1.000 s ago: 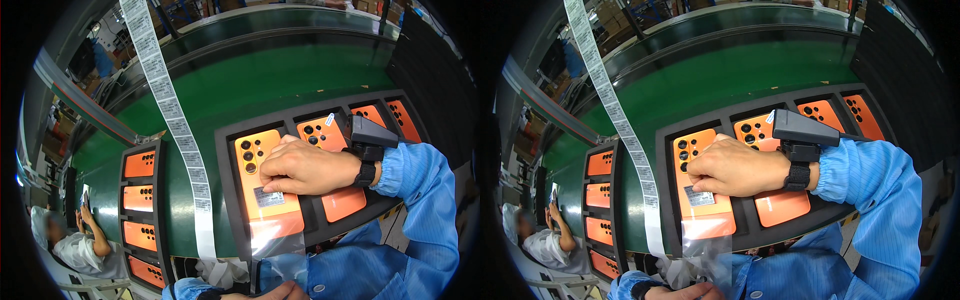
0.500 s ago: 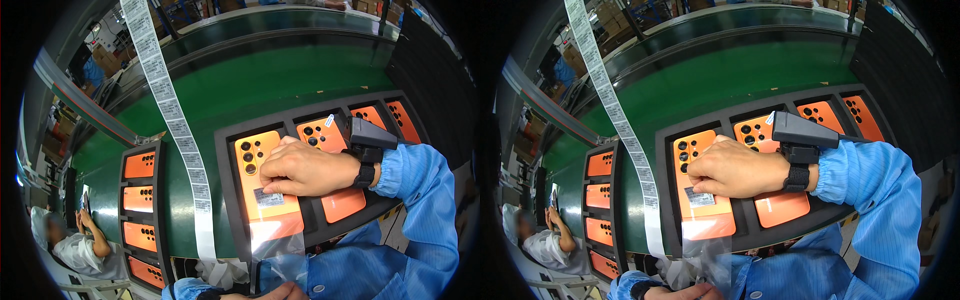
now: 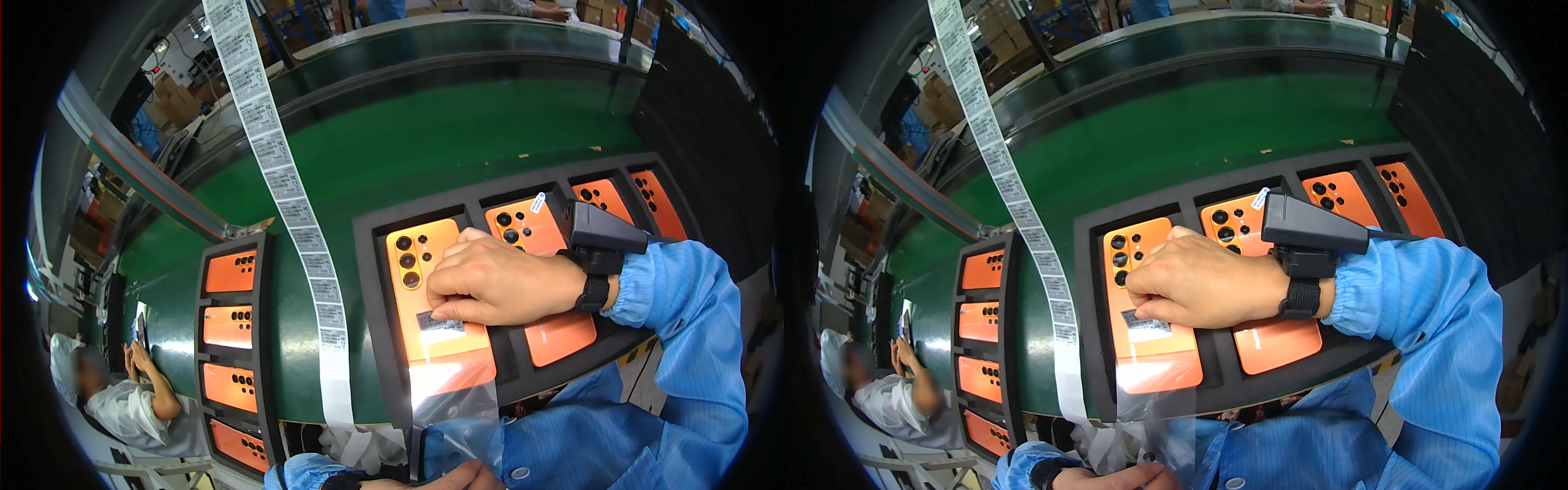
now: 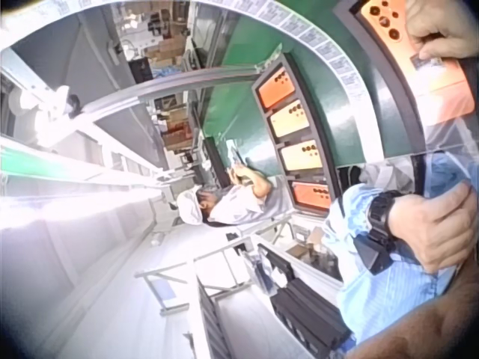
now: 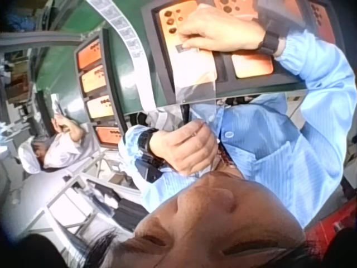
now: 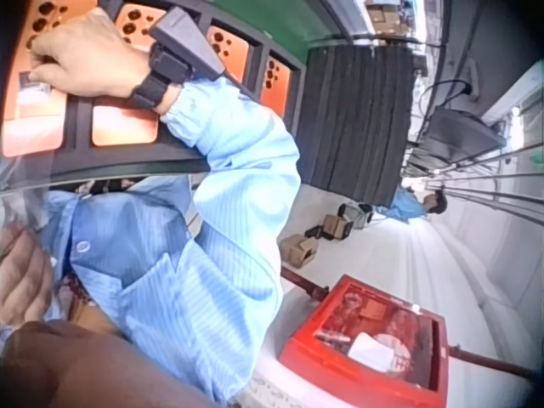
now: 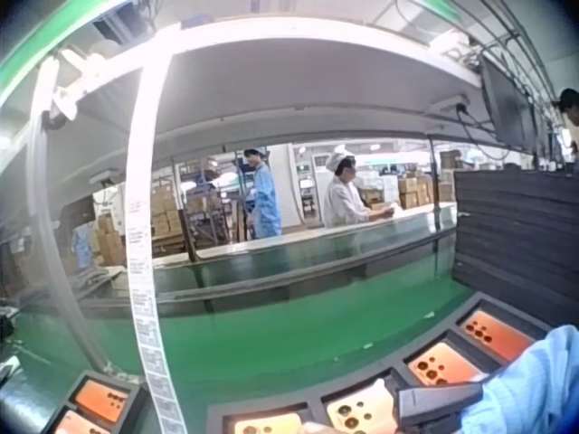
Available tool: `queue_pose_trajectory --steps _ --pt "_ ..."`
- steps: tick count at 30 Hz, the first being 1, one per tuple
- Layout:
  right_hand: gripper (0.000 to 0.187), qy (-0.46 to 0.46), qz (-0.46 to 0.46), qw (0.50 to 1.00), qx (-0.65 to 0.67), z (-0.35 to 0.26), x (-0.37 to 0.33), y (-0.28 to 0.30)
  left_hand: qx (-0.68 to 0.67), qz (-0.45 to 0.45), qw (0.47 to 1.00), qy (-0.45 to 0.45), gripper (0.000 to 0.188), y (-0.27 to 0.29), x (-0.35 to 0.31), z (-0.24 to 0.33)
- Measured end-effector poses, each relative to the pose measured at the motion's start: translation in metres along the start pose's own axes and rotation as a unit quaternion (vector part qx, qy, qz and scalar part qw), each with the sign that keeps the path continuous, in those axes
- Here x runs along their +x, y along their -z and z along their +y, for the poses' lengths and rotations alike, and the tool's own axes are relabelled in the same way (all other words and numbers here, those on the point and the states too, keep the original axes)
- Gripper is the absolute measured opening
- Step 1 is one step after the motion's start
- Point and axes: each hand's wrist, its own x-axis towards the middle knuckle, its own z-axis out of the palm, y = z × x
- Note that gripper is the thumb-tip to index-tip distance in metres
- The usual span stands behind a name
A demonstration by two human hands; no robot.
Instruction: Applying regulatory or identification stickers to the back of smartphones on an assembly line.
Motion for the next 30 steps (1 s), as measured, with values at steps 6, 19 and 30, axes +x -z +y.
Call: queue_pose_trajectory --steps 6,19,30 --pt "0.023 0.052 0.014 0.994 -0.091 -0.011 0.000 -0.001 0.018 0.024 1.000 0.009 0.013 -0.002 -0.003 0.005" --pt "0.057 0.027 -0.025 0.952 -0.305 -0.011 0.011 0.014 0.059 -0.086 0.992 -0.069 0.013 0.026 0.027 -0.023" --pt "0.029 0.061 0.138 0.961 -0.234 0.025 0.008 -0.011 0.110 -0.078 0.990 0.049 0.008 0.026 0.030 -0.019"
